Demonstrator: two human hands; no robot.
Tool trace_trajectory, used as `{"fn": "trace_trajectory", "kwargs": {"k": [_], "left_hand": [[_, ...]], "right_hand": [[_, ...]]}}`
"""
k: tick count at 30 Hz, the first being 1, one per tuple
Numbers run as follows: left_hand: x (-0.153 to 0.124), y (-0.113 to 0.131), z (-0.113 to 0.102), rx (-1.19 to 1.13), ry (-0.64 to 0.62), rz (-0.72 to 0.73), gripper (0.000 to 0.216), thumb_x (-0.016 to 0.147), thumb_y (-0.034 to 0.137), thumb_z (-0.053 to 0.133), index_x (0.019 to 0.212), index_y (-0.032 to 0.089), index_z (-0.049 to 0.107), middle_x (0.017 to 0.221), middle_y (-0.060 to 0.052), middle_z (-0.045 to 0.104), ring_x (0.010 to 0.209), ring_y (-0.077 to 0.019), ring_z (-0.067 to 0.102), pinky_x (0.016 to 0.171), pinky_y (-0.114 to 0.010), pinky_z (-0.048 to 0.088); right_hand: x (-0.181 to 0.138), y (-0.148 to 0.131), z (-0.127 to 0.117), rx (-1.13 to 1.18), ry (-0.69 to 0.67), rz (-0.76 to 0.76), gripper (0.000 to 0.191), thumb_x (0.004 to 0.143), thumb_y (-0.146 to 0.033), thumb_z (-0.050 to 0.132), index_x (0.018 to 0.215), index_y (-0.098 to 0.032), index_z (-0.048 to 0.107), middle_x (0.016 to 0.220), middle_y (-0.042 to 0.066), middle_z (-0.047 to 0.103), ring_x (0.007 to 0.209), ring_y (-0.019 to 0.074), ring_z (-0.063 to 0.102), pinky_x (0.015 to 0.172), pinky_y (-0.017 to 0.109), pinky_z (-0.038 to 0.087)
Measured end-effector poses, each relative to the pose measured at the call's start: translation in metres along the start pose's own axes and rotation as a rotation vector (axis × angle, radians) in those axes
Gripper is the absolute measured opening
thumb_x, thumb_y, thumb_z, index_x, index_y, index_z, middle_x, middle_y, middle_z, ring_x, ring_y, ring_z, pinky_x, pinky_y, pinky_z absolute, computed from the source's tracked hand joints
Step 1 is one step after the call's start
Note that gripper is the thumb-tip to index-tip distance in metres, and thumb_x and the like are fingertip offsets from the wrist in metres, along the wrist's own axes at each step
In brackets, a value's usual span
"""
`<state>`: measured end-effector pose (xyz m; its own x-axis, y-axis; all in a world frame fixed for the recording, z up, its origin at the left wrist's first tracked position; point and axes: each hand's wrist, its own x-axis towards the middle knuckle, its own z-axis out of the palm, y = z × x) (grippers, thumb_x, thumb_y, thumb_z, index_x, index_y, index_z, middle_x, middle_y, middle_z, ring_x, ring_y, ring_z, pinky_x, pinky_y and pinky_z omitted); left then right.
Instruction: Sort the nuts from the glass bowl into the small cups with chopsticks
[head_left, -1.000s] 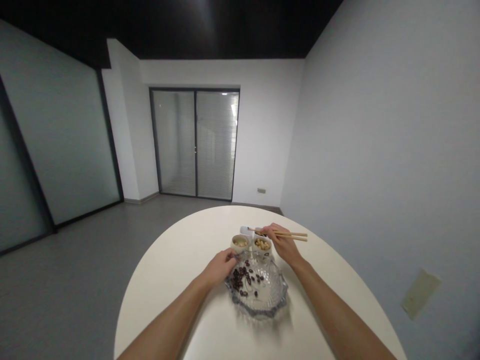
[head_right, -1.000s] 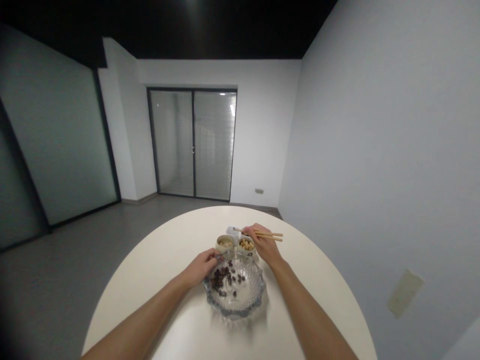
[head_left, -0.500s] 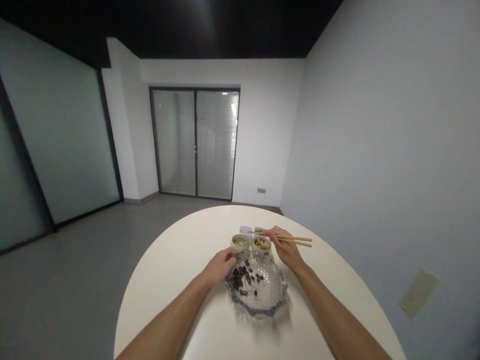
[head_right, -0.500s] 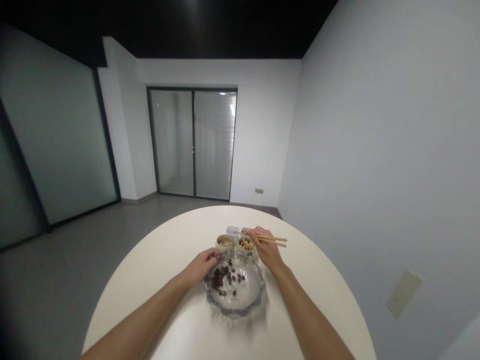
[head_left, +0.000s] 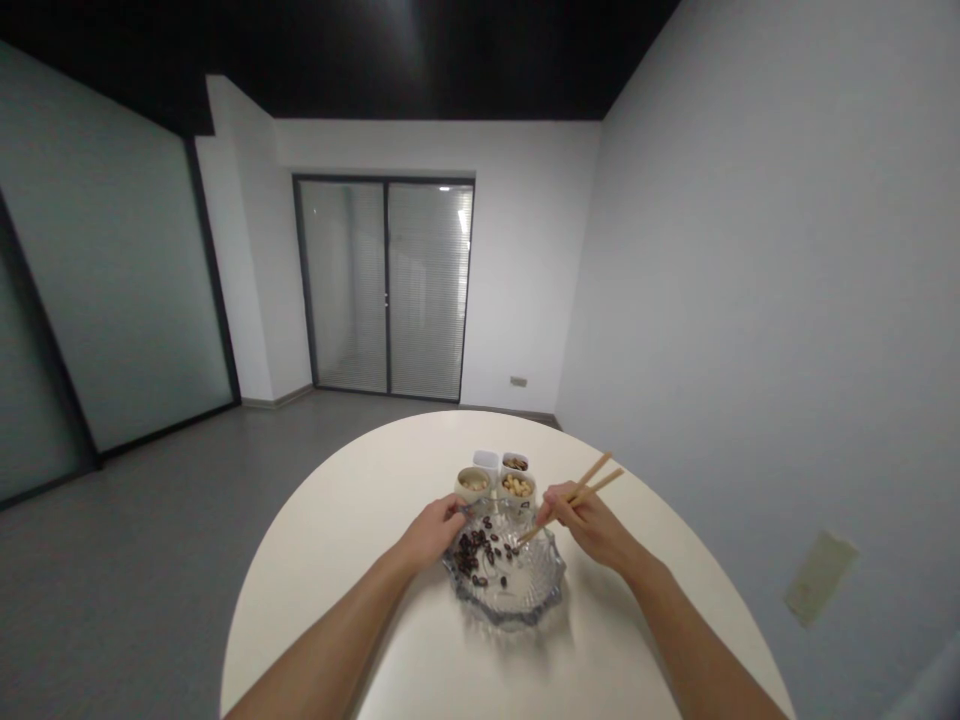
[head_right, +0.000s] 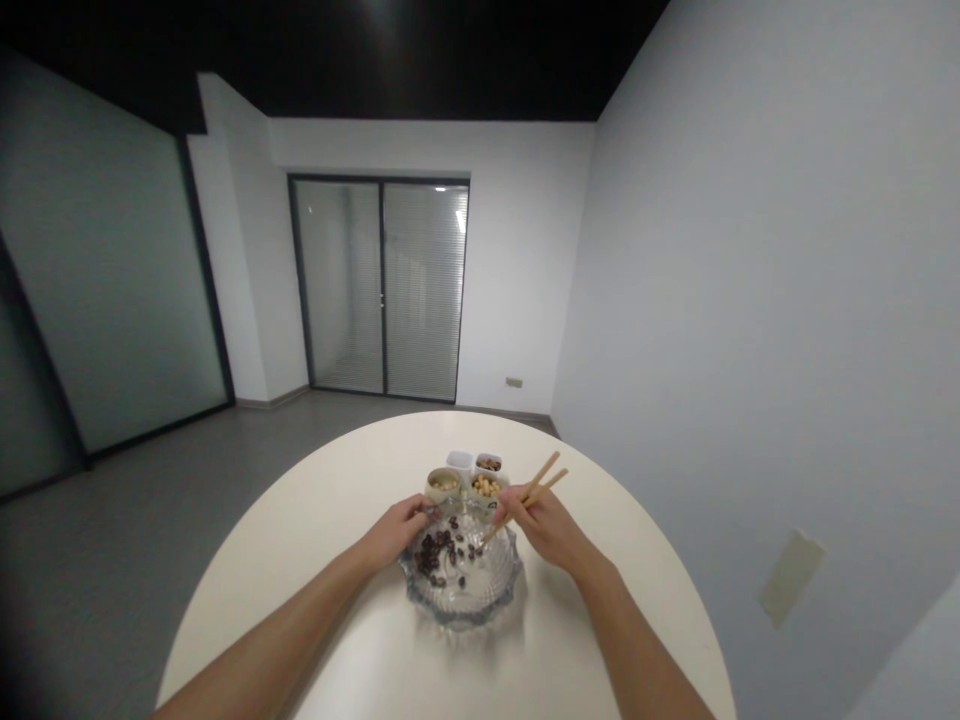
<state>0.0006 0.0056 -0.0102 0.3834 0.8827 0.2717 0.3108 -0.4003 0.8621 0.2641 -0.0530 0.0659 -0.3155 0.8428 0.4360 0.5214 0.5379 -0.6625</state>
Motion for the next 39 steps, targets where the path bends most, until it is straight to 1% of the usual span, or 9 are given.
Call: {"fn": "trace_trajectory", "kwargs": {"k": [3, 9, 14, 19, 25, 31, 35, 39], "left_hand": [[0.0, 0.0, 0.0, 0.005, -0.003, -0.005, 0.021, 0.075, 0.022, 0.045, 0.087, 0.016, 0.061, 0.085, -0.002, 0.064, 0.081, -0.0179, 0.056, 0.075, -0.027, 0.04], [0.0, -0.001, -0.001, 0.013, -0.005, -0.014, 0.022, 0.076, 0.023, 0.045, 0.088, 0.016, 0.062, 0.084, -0.002, 0.064, 0.081, -0.0179, 0.056, 0.075, -0.027, 0.041], [0.001, -0.005, 0.0, 0.015, -0.003, -0.001, 0.023, 0.076, 0.022, 0.045, 0.088, 0.016, 0.063, 0.088, -0.002, 0.065, 0.082, -0.0179, 0.056, 0.076, -0.027, 0.041], [0.0, -0.002, -0.001, 0.028, 0.001, 0.001, 0.021, 0.075, 0.022, 0.045, 0.086, 0.016, 0.062, 0.086, -0.003, 0.065, 0.082, -0.0185, 0.056, 0.077, -0.028, 0.041], [0.0, -0.001, -0.001, 0.014, 0.003, -0.003, 0.023, 0.076, 0.023, 0.045, 0.089, 0.016, 0.063, 0.089, -0.004, 0.066, 0.084, -0.0189, 0.056, 0.078, -0.028, 0.042], [0.0, -0.001, -0.001, 0.009, -0.005, -0.003, 0.021, 0.075, 0.022, 0.045, 0.087, 0.016, 0.062, 0.086, -0.002, 0.065, 0.082, -0.0179, 0.056, 0.075, -0.027, 0.041], [-0.001, 0.001, 0.0, 0.011, 0.005, -0.017, 0.021, 0.075, 0.023, 0.045, 0.086, 0.016, 0.061, 0.084, -0.002, 0.064, 0.08, -0.0176, 0.055, 0.074, -0.027, 0.04], [-0.001, 0.003, 0.0, 0.01, -0.003, -0.031, 0.021, 0.076, 0.023, 0.045, 0.087, 0.016, 0.061, 0.081, -0.001, 0.062, 0.077, -0.0168, 0.054, 0.07, -0.026, 0.039]], "right_hand": [[0.001, -0.001, 0.002, -0.012, -0.014, -0.02, 0.054, 0.097, -0.054, 0.041, 0.07, -0.019, 0.073, 0.071, 0.005, 0.066, 0.068, 0.0182, 0.056, 0.066, 0.029, 0.042], [0.001, -0.001, 0.002, -0.008, -0.08, 0.003, 0.053, 0.097, -0.053, 0.04, 0.072, -0.018, 0.072, 0.071, 0.006, 0.067, 0.068, 0.0185, 0.058, 0.065, 0.028, 0.043], [0.0, -0.002, 0.002, -0.008, -0.091, 0.009, 0.054, 0.097, -0.053, 0.04, 0.07, -0.017, 0.07, 0.07, 0.005, 0.066, 0.066, 0.0175, 0.056, 0.063, 0.028, 0.042], [-0.002, -0.003, 0.002, -0.012, -0.092, 0.055, 0.053, 0.097, -0.052, 0.041, 0.07, -0.017, 0.07, 0.066, 0.003, 0.063, 0.061, 0.0156, 0.052, 0.059, 0.026, 0.039], [-0.001, -0.002, 0.002, -0.018, -0.082, 0.079, 0.052, 0.096, -0.052, 0.042, 0.071, -0.016, 0.07, 0.065, 0.003, 0.061, 0.06, 0.0154, 0.05, 0.057, 0.026, 0.037], [-0.001, 0.0, 0.001, -0.009, -0.031, 0.038, 0.052, 0.096, -0.052, 0.043, 0.069, -0.017, 0.07, 0.062, 0.003, 0.061, 0.059, 0.0159, 0.052, 0.057, 0.027, 0.039], [0.004, 0.002, 0.0, -0.029, 0.065, -0.04, 0.051, 0.096, -0.051, 0.043, 0.067, -0.018, 0.069, 0.063, 0.003, 0.061, 0.06, 0.0168, 0.053, 0.058, 0.028, 0.041], [0.017, 0.005, -0.002, -0.057, 0.157, -0.105, 0.05, 0.097, -0.05, 0.042, 0.067, -0.018, 0.068, 0.063, 0.003, 0.061, 0.06, 0.0171, 0.054, 0.059, 0.028, 0.041]]}}
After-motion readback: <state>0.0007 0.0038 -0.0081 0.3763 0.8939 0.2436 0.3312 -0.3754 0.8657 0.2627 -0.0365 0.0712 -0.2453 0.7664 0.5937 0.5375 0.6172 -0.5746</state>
